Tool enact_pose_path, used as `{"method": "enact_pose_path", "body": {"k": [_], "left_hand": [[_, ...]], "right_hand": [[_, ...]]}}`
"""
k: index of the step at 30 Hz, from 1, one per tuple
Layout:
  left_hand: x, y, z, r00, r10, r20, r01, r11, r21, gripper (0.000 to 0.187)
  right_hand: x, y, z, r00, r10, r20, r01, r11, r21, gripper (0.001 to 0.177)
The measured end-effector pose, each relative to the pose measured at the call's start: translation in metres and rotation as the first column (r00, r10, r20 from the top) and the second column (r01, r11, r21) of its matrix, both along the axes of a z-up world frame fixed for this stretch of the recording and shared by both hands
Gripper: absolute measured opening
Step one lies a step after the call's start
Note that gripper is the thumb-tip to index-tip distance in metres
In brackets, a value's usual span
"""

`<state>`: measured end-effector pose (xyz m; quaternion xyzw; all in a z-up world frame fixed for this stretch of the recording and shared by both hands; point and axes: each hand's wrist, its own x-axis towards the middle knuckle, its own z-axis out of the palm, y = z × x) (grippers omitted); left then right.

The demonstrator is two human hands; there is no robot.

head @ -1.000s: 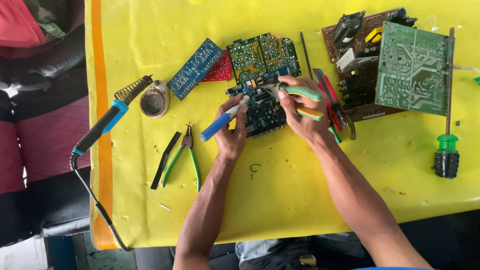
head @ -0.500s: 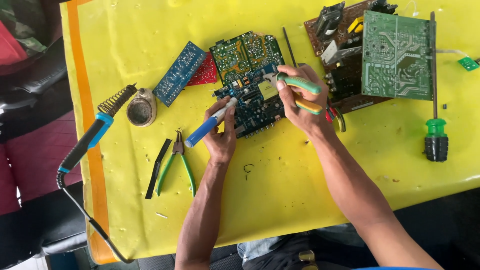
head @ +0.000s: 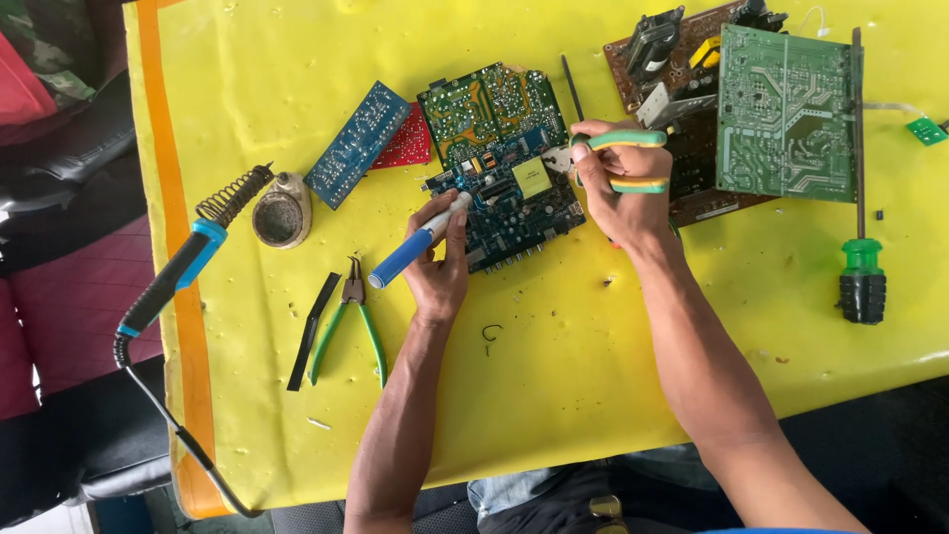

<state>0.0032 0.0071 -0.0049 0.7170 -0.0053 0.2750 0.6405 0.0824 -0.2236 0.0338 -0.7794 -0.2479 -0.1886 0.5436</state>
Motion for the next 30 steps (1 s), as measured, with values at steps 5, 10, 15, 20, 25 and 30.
{"method": "enact_pose_path", "body": {"k": [5,10,15,20,25,30], "left_hand": [[0.000,0.000,-0.001,1.000,0.014,0.024,-0.014,1.000,0.005,0.023],[0.000,0.000,0.000,1.000,0.010,0.029,-0.010,1.000,0.006,0.023],[0.000,0.000,0.002,1.000,0.002,0.021,-0.003,1.000,0.017,0.023],[0.002,-0.001,0.003,0.998,0.025,0.058,-0.027,0.999,0.038,0.022],[0.002,-0.001,0.000,0.993,0.079,0.090,-0.084,0.996,0.043,0.022],[0.001,-0.002,-0.002,0.997,0.043,0.067,-0.043,0.999,0.006,0.023]], "right_hand": [[-0.001,0.004,-0.002,0.995,-0.049,0.088,0.055,0.996,-0.069,0.022],[-0.001,0.005,0.004,0.998,-0.009,0.064,0.014,0.996,-0.087,0.020],[-0.003,0.005,0.004,0.996,-0.042,0.085,0.051,0.993,-0.107,0.021],[-0.003,0.002,0.004,0.994,-0.032,0.108,0.044,0.993,-0.112,0.020],[-0.003,0.006,0.004,0.988,0.004,0.153,0.020,0.988,-0.152,0.021],[-0.001,0.005,-0.006,0.990,0.008,0.137,0.006,0.995,-0.103,0.021]]}}
